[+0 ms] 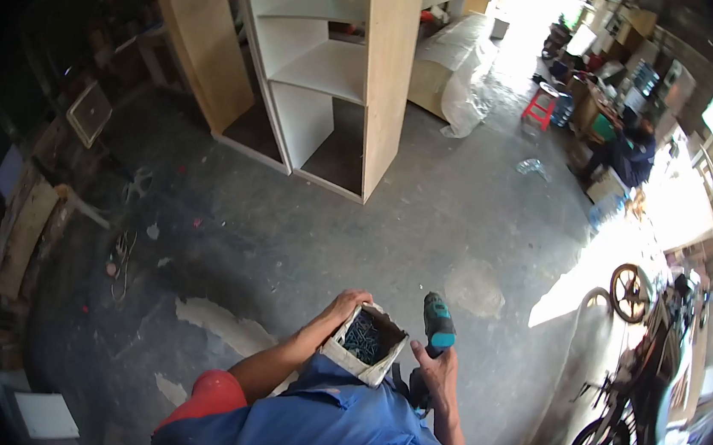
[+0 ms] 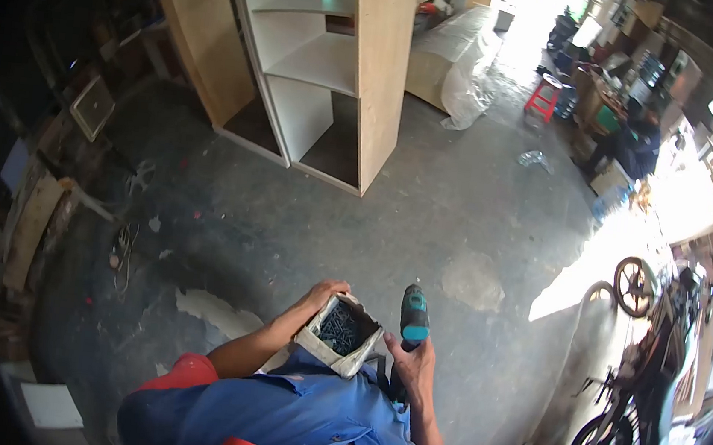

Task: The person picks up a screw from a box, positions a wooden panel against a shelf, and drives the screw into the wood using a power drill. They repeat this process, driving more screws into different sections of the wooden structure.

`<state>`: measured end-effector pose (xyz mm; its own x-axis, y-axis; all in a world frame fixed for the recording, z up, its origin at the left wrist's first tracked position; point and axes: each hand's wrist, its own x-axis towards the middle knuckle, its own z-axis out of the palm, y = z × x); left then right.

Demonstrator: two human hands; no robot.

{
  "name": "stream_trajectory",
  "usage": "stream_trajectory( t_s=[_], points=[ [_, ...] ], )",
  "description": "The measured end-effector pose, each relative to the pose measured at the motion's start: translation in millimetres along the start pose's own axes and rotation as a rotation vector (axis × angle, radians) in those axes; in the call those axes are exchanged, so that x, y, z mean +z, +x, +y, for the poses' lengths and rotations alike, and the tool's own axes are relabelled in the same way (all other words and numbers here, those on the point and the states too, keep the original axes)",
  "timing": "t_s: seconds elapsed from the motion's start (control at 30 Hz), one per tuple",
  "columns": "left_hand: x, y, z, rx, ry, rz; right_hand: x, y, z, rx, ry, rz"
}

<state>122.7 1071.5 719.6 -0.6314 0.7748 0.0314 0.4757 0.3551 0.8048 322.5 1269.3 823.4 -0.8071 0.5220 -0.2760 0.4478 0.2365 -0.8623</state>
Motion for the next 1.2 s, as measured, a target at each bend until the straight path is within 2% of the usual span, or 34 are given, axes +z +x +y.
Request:
stream_trajectory(
  t_s=[0.1, 0.2, 0.23, 0.33, 0.37, 0.47, 0.53, 0.63, 0.7, 0.73, 0.8, 0.83, 0.9, 0.93, 1.0, 1.1, 1.13, 1.2],
  points=[
    [0, 61, 5, -0.086, 0.067, 0.152, -15, 85, -17, -0.066, 0.067, -0.105],
    [25, 136, -35, -0.054, -0.009, 0.288, -16, 164, -32, -0.146, 0.113, -0.129],
    [23, 166, -40, -0.228, -0.186, 0.267, -15, 190, -47, -0.205, 0.177, -0.129],
    [5, 258, -60, -0.288, -0.188, 0.265, -26, 285, -69, -0.161, 0.089, -0.119],
    [-1, 289, -69, -0.182, -0.036, 0.257, -32, 316, -80, -0.164, 0.077, -0.127],
    [-24, 386, -77, -0.108, -0.016, 0.247, -52, 402, -115, -0.122, 0.043, -0.124],
    [-45, 447, -77, -0.145, -0.076, 0.236, -61, 446, -135, -0.257, 0.064, -0.007],
    [-73, 519, -65, -0.171, -0.175, 0.271, -75, 514, -143, -0.131, 0.017, 0.018],
    [-91, 569, -60, -0.449, -0.523, 0.241, -77, 565, -145, -0.081, 0.018, 0.057],
    [-94, 596, -69, -0.462, -0.518, 0.246, -80, 593, -149, -0.077, 0.023, 0.043],
    [-96, 648, -87, -0.453, -0.684, 0.37, -87, 647, -159, -0.059, 0.048, -0.005],
    [-106, 670, -82, -0.459, -0.685, 0.361, -89, 675, -160, -0.049, 0.049, -0.001],
    [-132, 702, -65, -0.411, -0.871, 0.548, -94, 728, -164, -0.149, 0.102, -0.038],
    [-147, 721, -63, -0.413, -0.872, 0.528, -98, 759, -173, -0.137, 0.105, -0.023],
    [-174, 748, -59, -0.222, -0.821, 0.451, -110, 821, -194, -0.195, 0.021, -0.098],
    [-214, 782, -50, -0.146, -0.734, 0.383, -117, 905, -226, -0.187, 0.059, -0.213],
    [-224, 792, -51, -0.157, -0.743, 0.399, -118, 928, -237, -0.224, 0.095, -0.26],
    [-231, 809, -50, -0.203, -0.611, 0.296, -113, 974, -245, -0.219, 0.062, -0.312]
  ],
)
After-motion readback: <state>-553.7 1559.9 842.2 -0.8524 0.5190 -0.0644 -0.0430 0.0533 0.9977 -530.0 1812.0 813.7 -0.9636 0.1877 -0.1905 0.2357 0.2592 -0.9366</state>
